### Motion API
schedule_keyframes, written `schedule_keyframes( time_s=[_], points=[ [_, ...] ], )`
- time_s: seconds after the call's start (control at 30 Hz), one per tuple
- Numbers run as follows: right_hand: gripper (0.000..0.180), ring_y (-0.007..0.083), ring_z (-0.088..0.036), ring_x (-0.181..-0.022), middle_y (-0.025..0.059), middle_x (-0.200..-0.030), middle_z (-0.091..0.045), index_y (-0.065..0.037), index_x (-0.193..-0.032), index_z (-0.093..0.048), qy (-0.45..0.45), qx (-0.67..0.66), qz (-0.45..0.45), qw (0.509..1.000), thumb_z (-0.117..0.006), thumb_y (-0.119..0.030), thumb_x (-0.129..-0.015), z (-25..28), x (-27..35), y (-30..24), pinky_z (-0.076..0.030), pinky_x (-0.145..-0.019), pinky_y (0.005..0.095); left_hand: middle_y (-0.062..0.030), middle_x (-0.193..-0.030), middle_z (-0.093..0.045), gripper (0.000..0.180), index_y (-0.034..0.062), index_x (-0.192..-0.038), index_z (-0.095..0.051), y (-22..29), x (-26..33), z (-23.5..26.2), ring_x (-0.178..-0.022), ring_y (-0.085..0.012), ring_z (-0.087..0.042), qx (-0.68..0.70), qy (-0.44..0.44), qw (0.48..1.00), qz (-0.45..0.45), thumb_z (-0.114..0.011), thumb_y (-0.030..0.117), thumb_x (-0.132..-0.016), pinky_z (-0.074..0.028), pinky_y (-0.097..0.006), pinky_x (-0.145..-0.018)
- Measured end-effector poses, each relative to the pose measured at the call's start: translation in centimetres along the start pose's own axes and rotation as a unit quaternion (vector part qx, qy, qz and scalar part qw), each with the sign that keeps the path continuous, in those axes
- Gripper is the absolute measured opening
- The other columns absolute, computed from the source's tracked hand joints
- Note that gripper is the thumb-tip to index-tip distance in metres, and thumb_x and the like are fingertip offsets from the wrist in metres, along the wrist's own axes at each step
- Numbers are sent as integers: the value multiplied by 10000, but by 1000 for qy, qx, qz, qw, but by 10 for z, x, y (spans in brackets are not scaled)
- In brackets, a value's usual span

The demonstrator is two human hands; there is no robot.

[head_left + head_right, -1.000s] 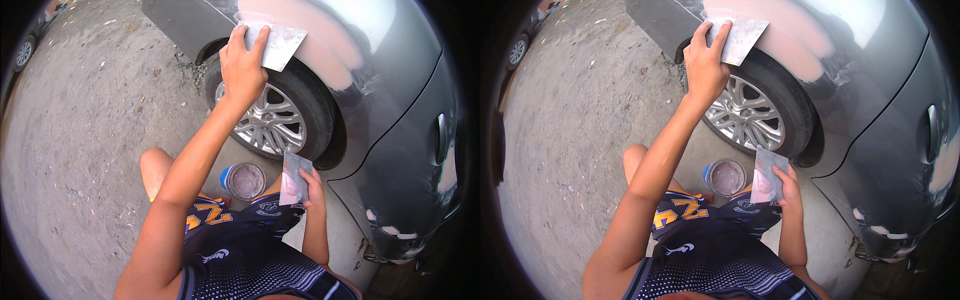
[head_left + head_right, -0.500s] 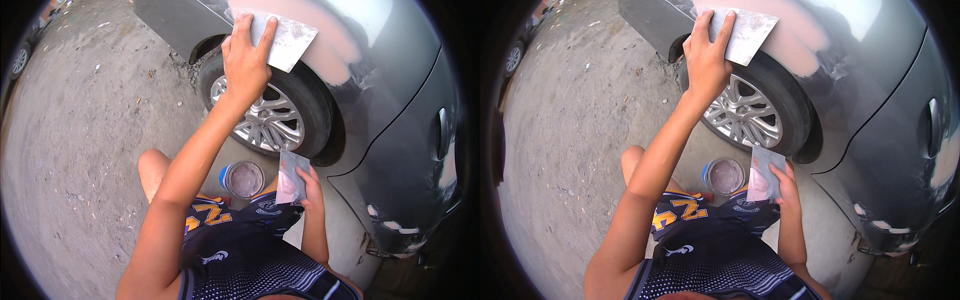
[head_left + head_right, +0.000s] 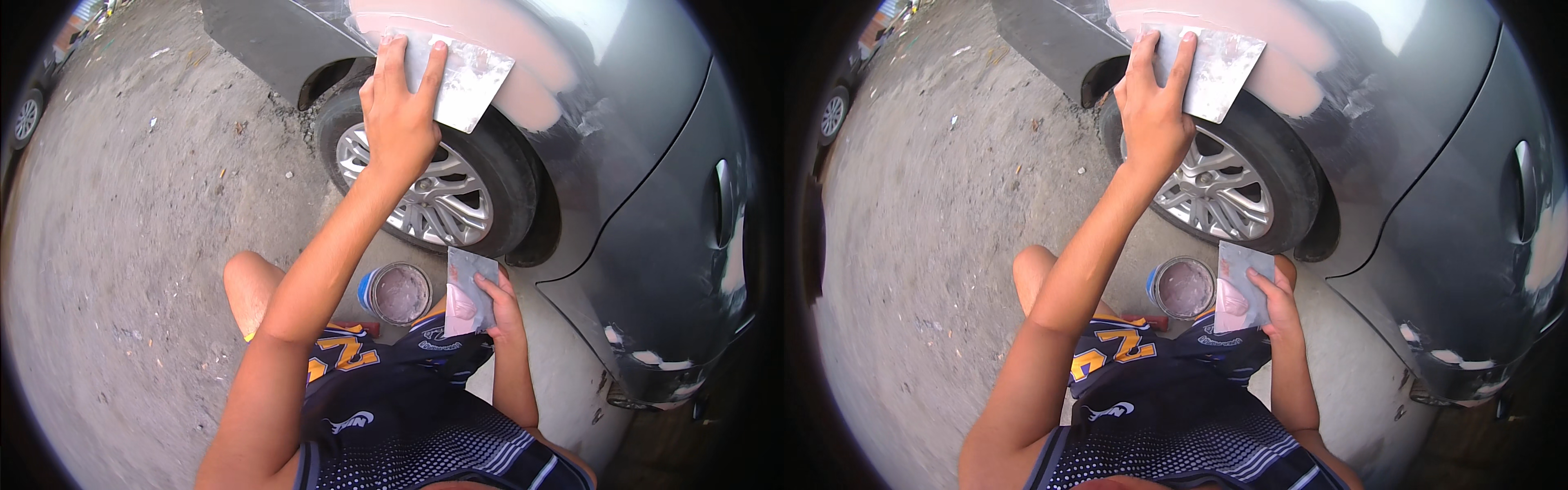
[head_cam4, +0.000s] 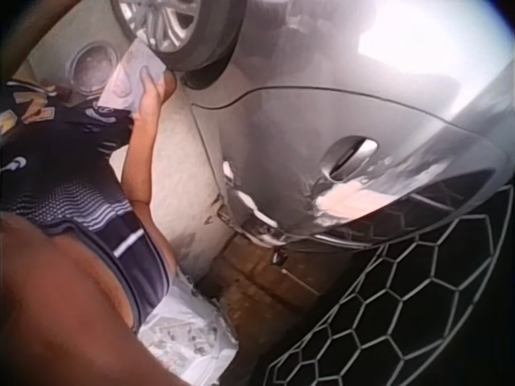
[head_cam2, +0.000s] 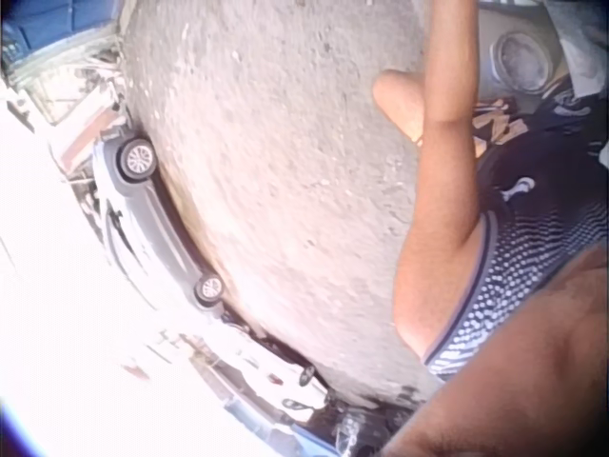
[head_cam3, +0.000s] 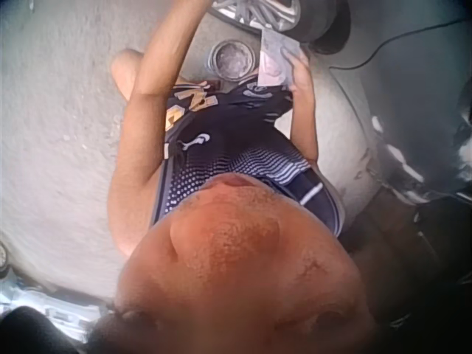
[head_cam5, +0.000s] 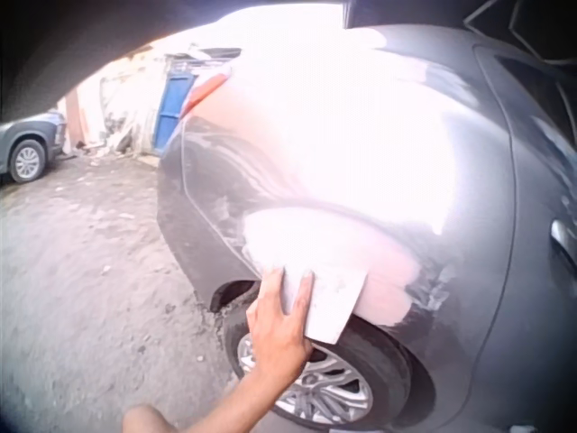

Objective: The person mixes body filler with a hardener on a metal sheet using a putty knife, then applies the mixture to the rear quarter panel of a silver car to fill dents.

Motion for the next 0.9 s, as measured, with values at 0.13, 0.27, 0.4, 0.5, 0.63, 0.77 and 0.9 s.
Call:
schedule_keyframes(
  time_s=[0.13,0.27,0.4,0.5,0.63,0.77,0.9],
  points=[
    [439,255,-684,-1150,153,-1284,-673,6,-1388,-538,2,-1,-7,1000,-635,-63,-966,3,2,0,-544,-1004,378,-267,-1502,-435,803,188,-1481,-549,3,6,9,-1434,-437,-434,-4,-12,1000,-14,-682,-64,-730,-368,-470,-1047],
    [434,255,-683,-1151,150,-1282,-675,10,-1385,-543,-1,1,-6,1000,-634,-60,-967,-8,3,-2,-540,-1008,381,-252,-1518,-426,831,203,-1495,-547,9,-7,-2,-1448,-414,-421,2,23,999,-22,-666,-70,-720,-354,-472,-1075],
    [420,252,-682,-1154,147,-1285,-677,19,-1376,-558,6,-3,-14,1000,-631,-58,-969,-4,3,2,-535,-1013,381,-248,-1527,-424,830,193,-1492,-554,12,11,-2,-1452,-407,-423,-3,-16,1000,-1,-661,-72,-713,-347,-467,-1094],
    [413,247,-681,-1155,144,-1287,-679,24,-1369,-569,0,2,-3,1000,-633,-60,-970,-5,2,-2,-533,-1016,376,-254,-1524,-428,808,198,-1493,-553,16,9,0,-1442,-408,-437,4,1,1000,-19,-671,-51,-733,-351,-464,-1089],
    [403,238,-682,-1149,140,-1279,-684,20,-1357,-576,-5,-4,-14,1000,-642,-71,-970,-14,1,2,-534,-1008,367,-258,-1509,-436,764,184,-1478,-571,29,-1,-9,-1437,-431,-434,14,37,999,-34,-665,-42,-754,-356,-473,-1079],
    [407,244,-679,-1157,153,-1285,-678,35,-1375,-557,-21,8,-17,1000,-622,-95,-995,-7,2,10,-534,-1008,370,-258,-1507,-432,742,183,-1468,-584,32,16,-5,-1434,-439,-433,10,1,1000,-17,-665,-39,-765,-367,-473,-1059],
    [396,242,-684,-1144,150,-1273,-684,34,-1367,-559,-31,6,-8,999,-622,-92,-997,-7,1,6,-537,-1005,371,-256,-1505,-435,757,191,-1468,-584,39,3,-2,-1424,-429,-444,30,31,998,-41,-675,-37,-752,-365,-467,-1054]
  ],
)
Point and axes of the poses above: each hand's wrist, its own x-axis away from the middle knuckle, its own z-axis out of the back of the hand, y = z × x, the point moved 4 cm from there along -x, towards the middle knuckle
